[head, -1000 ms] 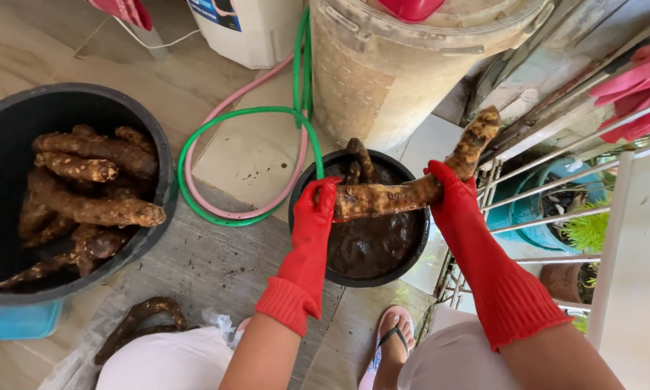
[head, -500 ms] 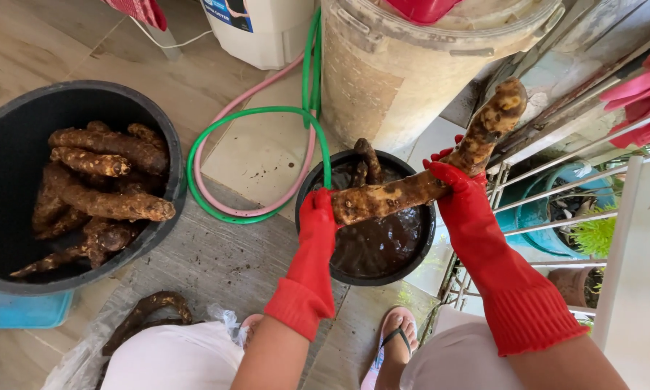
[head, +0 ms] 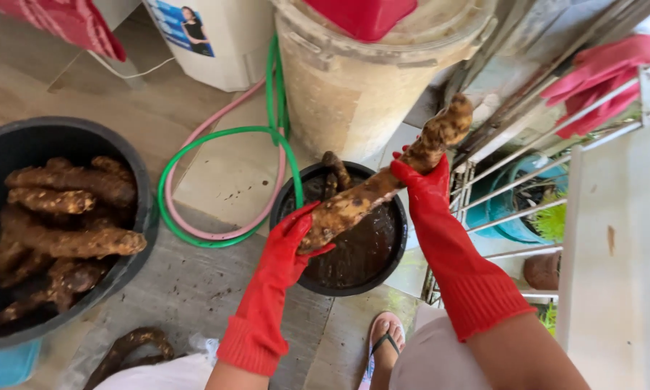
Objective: Washing and scrubbing large roots in a bucket of water and transferring them to another container.
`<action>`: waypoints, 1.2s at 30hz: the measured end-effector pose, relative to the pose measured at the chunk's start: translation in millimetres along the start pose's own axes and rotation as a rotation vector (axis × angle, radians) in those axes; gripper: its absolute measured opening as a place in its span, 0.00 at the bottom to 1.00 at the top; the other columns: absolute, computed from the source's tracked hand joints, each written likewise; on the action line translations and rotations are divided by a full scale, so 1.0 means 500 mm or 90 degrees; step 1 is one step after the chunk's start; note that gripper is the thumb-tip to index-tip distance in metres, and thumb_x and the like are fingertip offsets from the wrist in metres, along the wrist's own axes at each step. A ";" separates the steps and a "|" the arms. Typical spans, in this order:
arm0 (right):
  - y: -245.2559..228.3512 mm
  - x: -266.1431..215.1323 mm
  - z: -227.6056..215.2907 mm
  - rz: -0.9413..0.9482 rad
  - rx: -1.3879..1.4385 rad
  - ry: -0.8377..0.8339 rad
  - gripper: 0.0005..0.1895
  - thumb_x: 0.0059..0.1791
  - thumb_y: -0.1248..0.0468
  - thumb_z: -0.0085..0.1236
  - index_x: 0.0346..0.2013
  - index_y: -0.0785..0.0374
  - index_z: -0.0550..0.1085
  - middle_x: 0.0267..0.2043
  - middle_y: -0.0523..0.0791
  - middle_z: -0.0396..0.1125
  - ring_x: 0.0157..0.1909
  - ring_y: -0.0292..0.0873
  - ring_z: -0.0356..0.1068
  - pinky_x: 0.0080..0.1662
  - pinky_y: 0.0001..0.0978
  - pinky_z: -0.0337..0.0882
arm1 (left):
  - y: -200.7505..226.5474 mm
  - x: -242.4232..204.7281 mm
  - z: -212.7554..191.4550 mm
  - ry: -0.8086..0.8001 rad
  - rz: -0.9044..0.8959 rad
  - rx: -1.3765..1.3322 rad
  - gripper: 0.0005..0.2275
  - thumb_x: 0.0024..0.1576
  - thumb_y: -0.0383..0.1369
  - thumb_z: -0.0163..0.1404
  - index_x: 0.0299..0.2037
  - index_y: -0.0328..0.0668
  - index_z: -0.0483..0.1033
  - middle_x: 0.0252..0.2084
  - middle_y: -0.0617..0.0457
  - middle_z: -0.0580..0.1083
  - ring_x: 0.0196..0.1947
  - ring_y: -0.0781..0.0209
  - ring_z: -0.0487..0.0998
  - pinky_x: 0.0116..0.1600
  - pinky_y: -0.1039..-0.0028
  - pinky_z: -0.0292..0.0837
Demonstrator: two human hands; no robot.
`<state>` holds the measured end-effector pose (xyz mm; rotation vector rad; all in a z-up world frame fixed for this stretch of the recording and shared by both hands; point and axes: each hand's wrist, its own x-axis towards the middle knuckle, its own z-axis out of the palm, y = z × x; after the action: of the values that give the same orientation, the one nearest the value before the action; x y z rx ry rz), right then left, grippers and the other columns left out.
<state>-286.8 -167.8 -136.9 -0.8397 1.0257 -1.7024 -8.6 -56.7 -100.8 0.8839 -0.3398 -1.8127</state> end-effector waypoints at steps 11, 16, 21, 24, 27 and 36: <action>-0.090 -0.013 0.087 0.050 0.180 0.121 0.22 0.48 0.69 0.69 0.55 0.64 0.72 0.45 0.50 0.72 0.49 0.51 0.78 0.58 0.55 0.79 | 0.033 -0.108 0.072 0.015 0.079 0.244 0.33 0.52 0.28 0.62 0.70 0.42 0.65 0.62 0.41 0.69 0.56 0.51 0.74 0.52 0.55 0.82; -0.119 -0.030 0.110 0.094 0.123 -0.051 0.35 0.43 0.77 0.69 0.63 0.60 0.67 0.55 0.49 0.68 0.60 0.53 0.70 0.64 0.57 0.69 | 0.034 -0.108 0.047 -0.028 -0.031 0.199 0.36 0.49 0.26 0.63 0.71 0.47 0.64 0.58 0.31 0.71 0.49 0.35 0.80 0.44 0.44 0.83; -0.064 -0.028 0.107 0.095 0.007 -0.097 0.42 0.45 0.70 0.72 0.67 0.64 0.57 0.62 0.58 0.64 0.63 0.61 0.67 0.62 0.65 0.68 | 0.019 -0.111 0.044 -0.001 0.037 0.295 0.37 0.48 0.27 0.65 0.71 0.51 0.65 0.57 0.35 0.74 0.46 0.44 0.81 0.41 0.56 0.86; -0.064 -0.032 0.135 0.120 -0.321 0.129 0.52 0.40 0.48 0.81 0.69 0.62 0.60 0.62 0.56 0.65 0.63 0.58 0.68 0.60 0.52 0.73 | -0.029 -0.098 0.019 0.018 0.170 0.461 0.40 0.44 0.31 0.68 0.71 0.49 0.63 0.61 0.33 0.72 0.57 0.41 0.78 0.55 0.52 0.81; -0.058 -0.023 0.150 0.132 -0.337 0.238 0.45 0.41 0.42 0.77 0.65 0.54 0.66 0.61 0.52 0.68 0.62 0.55 0.70 0.60 0.52 0.73 | -0.055 -0.076 -0.001 0.041 0.432 0.672 0.45 0.39 0.34 0.71 0.71 0.45 0.63 0.57 0.37 0.73 0.57 0.40 0.77 0.53 0.57 0.80; -0.094 -0.041 0.165 0.121 0.314 0.374 0.48 0.43 0.55 0.76 0.68 0.65 0.56 0.63 0.62 0.60 0.56 0.68 0.72 0.56 0.63 0.77 | -0.034 -0.117 0.011 0.071 0.297 0.790 0.45 0.44 0.40 0.67 0.75 0.59 0.56 0.64 0.38 0.65 0.57 0.30 0.74 0.52 0.54 0.82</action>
<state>-225.3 -160.3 -61.9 0.0848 0.9507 -1.9581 -13.1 1.8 -83.1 1.5368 -1.5399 -0.9796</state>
